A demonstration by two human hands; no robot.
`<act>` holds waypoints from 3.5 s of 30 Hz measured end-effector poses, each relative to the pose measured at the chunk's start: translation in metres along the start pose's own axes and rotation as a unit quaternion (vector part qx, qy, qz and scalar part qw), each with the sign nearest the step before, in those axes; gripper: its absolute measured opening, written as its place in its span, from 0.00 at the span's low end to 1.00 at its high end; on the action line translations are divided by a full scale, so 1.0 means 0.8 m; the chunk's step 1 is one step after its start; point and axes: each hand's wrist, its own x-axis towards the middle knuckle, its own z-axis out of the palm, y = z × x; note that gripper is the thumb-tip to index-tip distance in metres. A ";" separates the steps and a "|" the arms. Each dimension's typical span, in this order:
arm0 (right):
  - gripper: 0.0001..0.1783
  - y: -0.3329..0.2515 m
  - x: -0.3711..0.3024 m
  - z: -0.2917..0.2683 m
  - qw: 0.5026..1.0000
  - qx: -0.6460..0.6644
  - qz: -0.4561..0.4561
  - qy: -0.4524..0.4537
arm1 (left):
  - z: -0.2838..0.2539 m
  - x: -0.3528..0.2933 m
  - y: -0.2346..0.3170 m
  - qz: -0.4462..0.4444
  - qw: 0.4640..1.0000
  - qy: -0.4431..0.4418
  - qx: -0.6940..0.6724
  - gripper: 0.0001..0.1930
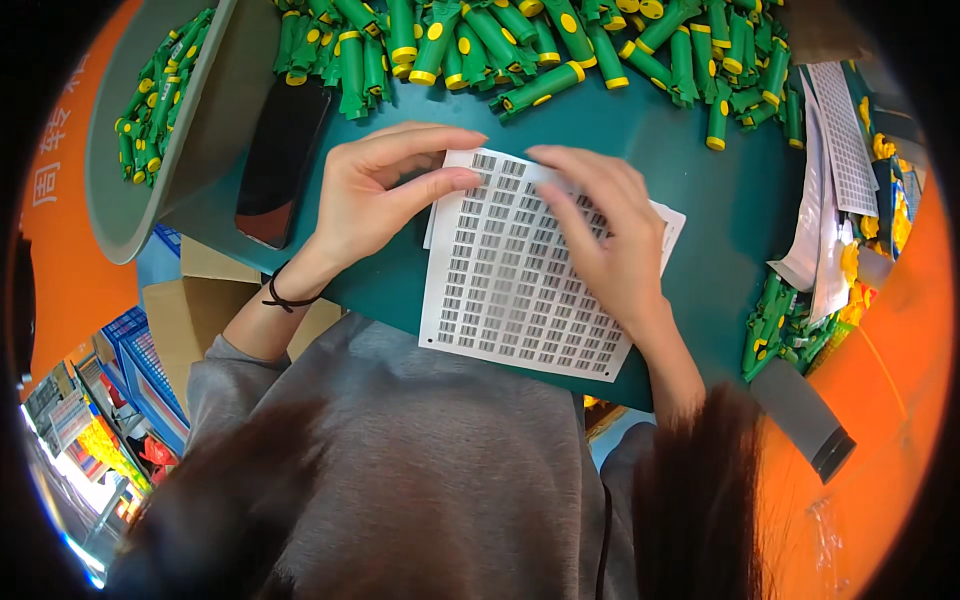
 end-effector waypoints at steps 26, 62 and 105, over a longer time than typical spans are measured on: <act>0.04 -0.011 -0.013 -0.003 0.987 0.086 0.133 -0.023 | 0.006 -0.004 0.006 0.328 0.874 -0.011 0.358 0.17; 0.18 0.027 0.067 -0.038 0.978 -0.129 -0.165 -0.021 | 0.007 0.024 0.028 0.138 0.974 0.079 0.161 0.31; 0.22 -0.022 -0.053 -0.029 0.931 0.348 0.096 0.049 | 0.050 0.018 0.080 -0.111 0.985 -0.124 0.039 0.06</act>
